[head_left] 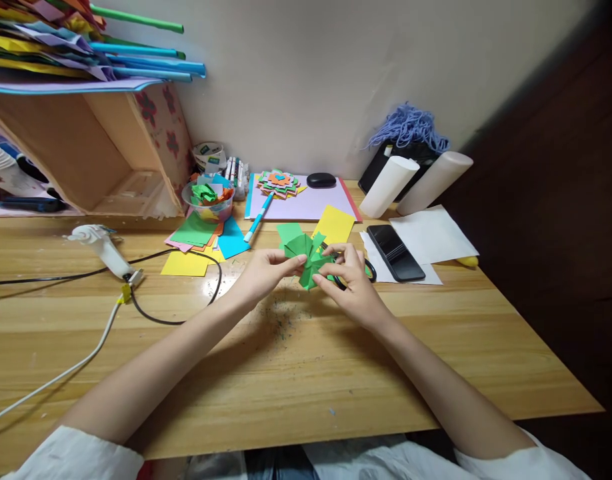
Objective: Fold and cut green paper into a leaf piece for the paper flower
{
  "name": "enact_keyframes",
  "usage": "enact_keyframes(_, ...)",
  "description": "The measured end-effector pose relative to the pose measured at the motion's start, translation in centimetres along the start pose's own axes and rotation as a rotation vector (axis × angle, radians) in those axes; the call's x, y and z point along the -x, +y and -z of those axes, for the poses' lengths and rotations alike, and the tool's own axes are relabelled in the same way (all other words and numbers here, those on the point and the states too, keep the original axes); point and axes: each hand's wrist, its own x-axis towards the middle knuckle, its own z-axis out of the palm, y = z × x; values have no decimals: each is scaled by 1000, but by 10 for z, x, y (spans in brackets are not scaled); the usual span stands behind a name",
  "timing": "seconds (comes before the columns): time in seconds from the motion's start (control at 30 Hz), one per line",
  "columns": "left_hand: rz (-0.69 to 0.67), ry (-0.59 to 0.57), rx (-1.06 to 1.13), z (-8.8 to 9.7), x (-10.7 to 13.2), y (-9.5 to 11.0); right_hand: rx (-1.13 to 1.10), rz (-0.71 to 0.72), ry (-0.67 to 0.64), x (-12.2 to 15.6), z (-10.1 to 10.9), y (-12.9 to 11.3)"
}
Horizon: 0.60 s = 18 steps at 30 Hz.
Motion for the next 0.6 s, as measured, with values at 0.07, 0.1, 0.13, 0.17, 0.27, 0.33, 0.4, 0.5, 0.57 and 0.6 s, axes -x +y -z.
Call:
enact_keyframes(0.07, 9, -14, 31, 0, 0, 0, 9, -27, -25, 0, 1, 0)
enact_keyframes(0.1, 11, -20, 38, 0, -1, -1, 2, -42, -47, 0, 1, 1)
enact_keyframes(0.13, 14, -26, 38, 0, -1, -1, -13, -56, -77, -1, 2, 2)
enact_keyframes(0.17, 18, -31, 31, 1, -1, -1, -34, -68, -115, -1, 2, 3)
enact_keyframes(0.27, 28, -46, 1, 1, 0, -1, -127, -88, -240, -3, 2, 7)
enact_keyframes(0.33, 30, -52, -19, 1, 1, 0, -187, -98, -292, -4, 1, 9)
enact_keyframes(0.4, 28, -49, -32, 0, 1, 1, -232, -108, -300, -5, 0, 11)
enact_keyframes(0.5, 26, -40, -28, 0, 1, 3, -278, -120, -245, -6, -1, 10)
enact_keyframes(0.57, 24, -37, -21, -1, 1, 3, -301, -133, -215, -6, -1, 9)
enact_keyframes(0.6, 21, -41, -19, -1, 1, 3, -306, -140, -212, -6, -1, 9)
